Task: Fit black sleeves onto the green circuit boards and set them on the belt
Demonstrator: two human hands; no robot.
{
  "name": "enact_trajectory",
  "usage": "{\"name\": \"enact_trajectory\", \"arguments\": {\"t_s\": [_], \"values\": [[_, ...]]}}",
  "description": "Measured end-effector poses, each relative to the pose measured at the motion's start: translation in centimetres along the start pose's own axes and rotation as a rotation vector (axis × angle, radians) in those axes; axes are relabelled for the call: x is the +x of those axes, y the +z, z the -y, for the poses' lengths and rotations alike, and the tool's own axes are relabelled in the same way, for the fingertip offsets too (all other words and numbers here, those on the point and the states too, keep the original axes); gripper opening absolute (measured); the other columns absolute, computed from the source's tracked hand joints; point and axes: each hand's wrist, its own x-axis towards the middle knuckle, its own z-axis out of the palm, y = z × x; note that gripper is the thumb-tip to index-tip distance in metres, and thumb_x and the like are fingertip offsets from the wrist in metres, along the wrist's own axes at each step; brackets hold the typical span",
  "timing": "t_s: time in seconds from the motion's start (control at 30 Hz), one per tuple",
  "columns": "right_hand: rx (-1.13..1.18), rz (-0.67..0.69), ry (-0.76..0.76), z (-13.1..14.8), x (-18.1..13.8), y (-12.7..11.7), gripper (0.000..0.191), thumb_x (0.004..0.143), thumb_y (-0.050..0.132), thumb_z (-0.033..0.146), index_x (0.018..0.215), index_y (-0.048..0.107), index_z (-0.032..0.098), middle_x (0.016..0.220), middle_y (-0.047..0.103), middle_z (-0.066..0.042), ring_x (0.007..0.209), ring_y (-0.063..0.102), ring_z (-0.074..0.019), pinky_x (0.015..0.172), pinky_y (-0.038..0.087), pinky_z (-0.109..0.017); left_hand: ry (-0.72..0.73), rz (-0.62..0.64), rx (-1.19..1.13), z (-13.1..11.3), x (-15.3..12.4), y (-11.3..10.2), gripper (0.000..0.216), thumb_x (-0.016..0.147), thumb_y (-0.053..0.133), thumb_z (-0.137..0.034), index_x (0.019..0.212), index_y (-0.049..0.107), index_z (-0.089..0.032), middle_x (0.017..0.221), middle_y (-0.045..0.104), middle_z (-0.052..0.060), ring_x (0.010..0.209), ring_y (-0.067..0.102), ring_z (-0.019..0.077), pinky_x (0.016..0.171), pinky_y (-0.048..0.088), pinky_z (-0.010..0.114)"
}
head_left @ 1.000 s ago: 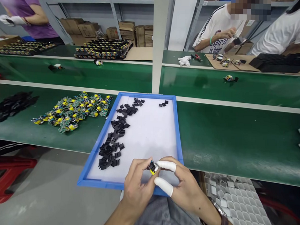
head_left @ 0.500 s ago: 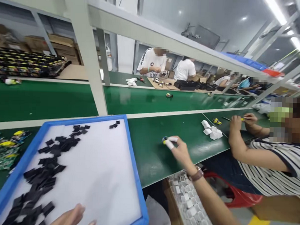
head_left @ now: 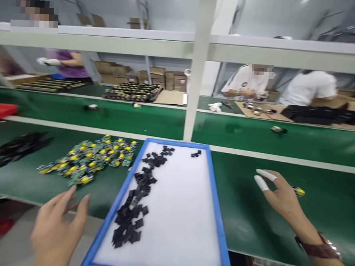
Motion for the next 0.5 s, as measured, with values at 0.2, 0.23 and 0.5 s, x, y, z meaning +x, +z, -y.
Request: {"name": "enact_trajectory", "arguments": {"t_s": [0.2,0.23,0.5], "values": [[0.264,0.582,-0.588,15.8,-0.8,9.9,0.025,0.101,0.055,0.027,0.123,0.066,0.021,0.126,0.064,-0.013,0.118,0.063,-0.0279,0.102,0.055,-0.043,0.092,0.24,0.31,5.0,2.0,4.3,0.054,0.091,0.062,-0.046,0.132,0.062,-0.011,0.122,0.066,0.02,0.105,0.064,0.0369,0.095,0.052,0.054],[0.252,0.682,-0.629,18.1,-0.8,11.2,0.024,0.102,0.054,0.026,0.122,0.066,0.02,0.128,0.063,-0.014,0.118,0.063,-0.0279,0.103,0.054,-0.042,0.117,0.286,0.297,4.8,2.1,5.2,0.054,0.094,0.059,-0.045,0.135,0.06,-0.011,0.125,0.065,0.021,0.113,0.062,0.0387,0.098,0.049,0.055],[0.192,0.805,-0.62,25.5,-1.3,18.6,0.016,0.096,0.064,0.027,0.087,0.069,0.015,0.098,0.067,-0.014,0.091,0.063,-0.0302,0.088,0.056,-0.045,0.196,0.518,0.101,3.3,4.6,9.9,0.043,0.096,0.057,-0.034,0.137,0.063,-0.023,0.139,0.066,0.012,0.116,0.06,0.0342,0.102,0.046,0.049]]}}
